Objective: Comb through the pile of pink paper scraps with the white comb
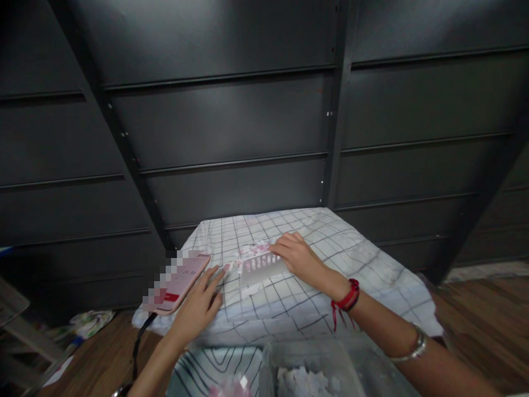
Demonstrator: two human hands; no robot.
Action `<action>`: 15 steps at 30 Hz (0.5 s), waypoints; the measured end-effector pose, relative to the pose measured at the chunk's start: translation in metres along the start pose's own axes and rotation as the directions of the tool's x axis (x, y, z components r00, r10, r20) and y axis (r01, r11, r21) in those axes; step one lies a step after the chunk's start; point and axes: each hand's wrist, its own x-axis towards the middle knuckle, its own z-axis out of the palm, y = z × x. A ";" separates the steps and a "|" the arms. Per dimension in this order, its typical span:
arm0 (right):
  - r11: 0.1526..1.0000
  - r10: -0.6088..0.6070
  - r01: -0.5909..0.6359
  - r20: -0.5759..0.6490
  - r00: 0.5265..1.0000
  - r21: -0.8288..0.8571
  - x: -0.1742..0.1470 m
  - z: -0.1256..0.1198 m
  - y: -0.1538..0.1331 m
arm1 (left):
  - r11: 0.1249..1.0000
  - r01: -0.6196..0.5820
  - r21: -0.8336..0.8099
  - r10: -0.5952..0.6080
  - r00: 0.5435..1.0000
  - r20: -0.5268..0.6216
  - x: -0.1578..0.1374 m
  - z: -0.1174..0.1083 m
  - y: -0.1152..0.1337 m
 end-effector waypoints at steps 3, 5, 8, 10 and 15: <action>0.999 0.011 -0.012 0.016 1.000 0.037 -0.001 -0.004 0.007 | 1.000 -0.012 0.002 0.012 1.000 -0.009 0.000 0.001 -0.001; 0.998 0.022 -0.022 -0.003 1.000 0.056 -0.002 -0.006 0.011 | 1.000 -0.017 0.014 0.017 1.000 -0.012 0.000 0.001 -0.001; 0.995 0.045 -0.041 -0.041 0.998 0.092 -0.001 -0.004 0.012 | 0.999 -0.026 0.021 0.027 0.999 -0.027 0.000 0.002 -0.002; 0.992 0.046 -0.041 -0.044 0.998 0.118 0.003 0.001 0.010 | 0.999 -0.031 0.021 0.032 0.999 -0.037 0.000 0.003 -0.002; 0.986 -0.015 0.013 0.014 1.000 0.166 0.007 0.003 0.011 | 0.999 -0.042 0.024 0.043 0.998 -0.038 0.000 0.003 -0.004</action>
